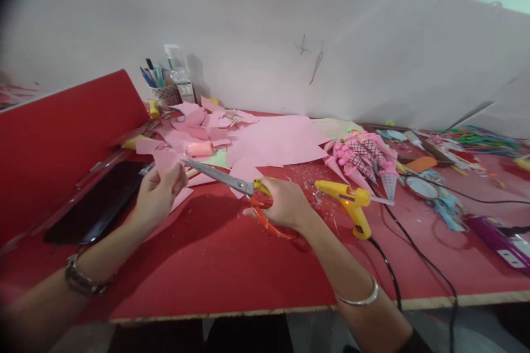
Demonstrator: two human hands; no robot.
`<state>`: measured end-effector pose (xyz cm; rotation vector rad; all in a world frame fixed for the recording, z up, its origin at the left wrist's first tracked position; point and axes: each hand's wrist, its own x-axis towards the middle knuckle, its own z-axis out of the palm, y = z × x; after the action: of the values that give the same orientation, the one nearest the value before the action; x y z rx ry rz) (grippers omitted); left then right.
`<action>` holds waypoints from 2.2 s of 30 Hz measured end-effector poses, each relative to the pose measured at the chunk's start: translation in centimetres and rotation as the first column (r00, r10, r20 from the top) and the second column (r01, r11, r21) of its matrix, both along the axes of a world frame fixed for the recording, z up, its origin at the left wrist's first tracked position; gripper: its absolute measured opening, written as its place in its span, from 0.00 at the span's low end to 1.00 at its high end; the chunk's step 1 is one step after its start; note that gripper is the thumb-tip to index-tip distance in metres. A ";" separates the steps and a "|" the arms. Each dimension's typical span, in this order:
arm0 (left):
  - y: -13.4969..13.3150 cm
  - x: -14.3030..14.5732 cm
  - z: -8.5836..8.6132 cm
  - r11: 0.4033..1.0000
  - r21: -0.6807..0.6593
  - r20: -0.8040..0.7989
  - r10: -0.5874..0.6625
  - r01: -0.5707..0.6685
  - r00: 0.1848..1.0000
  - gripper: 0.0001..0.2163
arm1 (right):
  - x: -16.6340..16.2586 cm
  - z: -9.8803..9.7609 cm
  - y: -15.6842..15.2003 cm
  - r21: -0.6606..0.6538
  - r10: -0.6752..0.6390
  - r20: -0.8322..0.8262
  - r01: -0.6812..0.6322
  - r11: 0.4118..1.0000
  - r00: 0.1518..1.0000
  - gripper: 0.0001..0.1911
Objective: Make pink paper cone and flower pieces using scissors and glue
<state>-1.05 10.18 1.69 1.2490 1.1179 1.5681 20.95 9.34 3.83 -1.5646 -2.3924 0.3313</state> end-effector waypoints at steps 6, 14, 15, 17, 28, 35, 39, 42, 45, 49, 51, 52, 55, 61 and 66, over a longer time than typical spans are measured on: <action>-0.1 0.0 -0.3 0.999 -0.022 -0.019 -0.043 0.043 0.999 0.17 | -0.1 0.1 0.0 -0.067 0.023 -0.049 -0.026 0.997 0.999 0.17; 0.2 0.0 -0.6 0.998 -0.020 0.010 -0.065 0.065 0.998 0.17 | 0.1 0.3 0.1 -0.173 0.063 -0.090 -0.078 0.982 0.994 0.18; 0.2 -0.1 -0.6 0.998 -0.019 0.011 -0.062 0.062 0.998 0.17 | 0.1 0.3 0.1 -0.175 0.061 -0.088 -0.076 0.982 0.994 0.19; 0.2 -0.1 -0.6 0.998 -0.018 0.003 -0.058 0.058 0.998 0.17 | 0.1 0.3 0.1 -0.184 0.056 -0.088 -0.071 0.980 0.995 0.20; 0.3 -0.2 -0.8 0.999 -0.023 -0.053 -0.050 0.049 0.997 0.17 | 0.3 0.3 0.2 -0.232 0.051 -0.119 -0.078 0.970 0.992 0.18; -0.2 -0.3 -0.5 0.990 -0.084 -0.200 -0.131 0.116 0.971 0.18 | 0.4 0.4 0.1 -0.264 0.115 -0.113 -0.141 0.954 0.987 0.20; -0.4 -0.2 -0.1 0.987 -0.106 -0.250 -0.145 0.122 0.957 0.20 | 0.2 0.5 0.1 -0.274 0.083 -0.060 -0.096 0.957 0.995 0.17; -0.4 -0.1 0.1 0.980 -0.102 -0.236 -0.190 0.170 0.953 0.20 | 0.1 0.6 0.2 -0.236 0.085 -0.009 -0.084 0.968 0.996 0.14; -0.5 -0.1 0.2 0.968 -0.063 -0.186 -0.249 0.241 0.950 0.20 | 0.1 0.7 0.3 -0.215 0.104 -0.005 -0.102 0.971 0.995 0.15; -0.4 -0.4 0.1 0.959 -0.056 -0.187 -0.283 0.277 0.941 0.21 | 0.3 0.7 0.3 -0.218 0.121 -0.025 -0.124 0.968 0.992 0.15; -0.4 -0.6 0.1 0.956 -0.073 -0.213 -0.292 0.283 0.932 0.21 | 0.4 0.7 0.2 -0.244 0.123 -0.045 -0.130 0.961 0.991 0.14; -0.3 -0.6 0.1 0.953 -0.084 -0.230 -0.302 0.291 0.925 0.21 | 0.4 0.6 0.2 -0.261 0.121 -0.059 -0.132 0.956 0.991 0.14; -0.3 -0.7 0.0 0.938 -0.113 -0.276 -0.347 0.329 0.896 0.20 | 0.3 0.7 0.0 -0.297 0.108 -0.080 -0.127 0.946 0.991 0.15; -0.3 -0.8 -0.3 0.930 -0.125 -0.278 -0.367 0.345 0.888 0.19 | 0.1 0.9 0.0 -0.266 0.106 -0.063 -0.119 0.957 0.992 0.12; -0.2 -0.9 -0.4 0.927 -0.144 -0.267 -0.372 0.345 0.889 0.18 | 0.2 0.9 0.0 -0.274 0.114 -0.086 -0.133 0.952 0.990 0.12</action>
<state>-1.92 9.94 1.32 1.5568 1.0488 1.0666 21.14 9.36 4.77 -1.4854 -2.4801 0.7676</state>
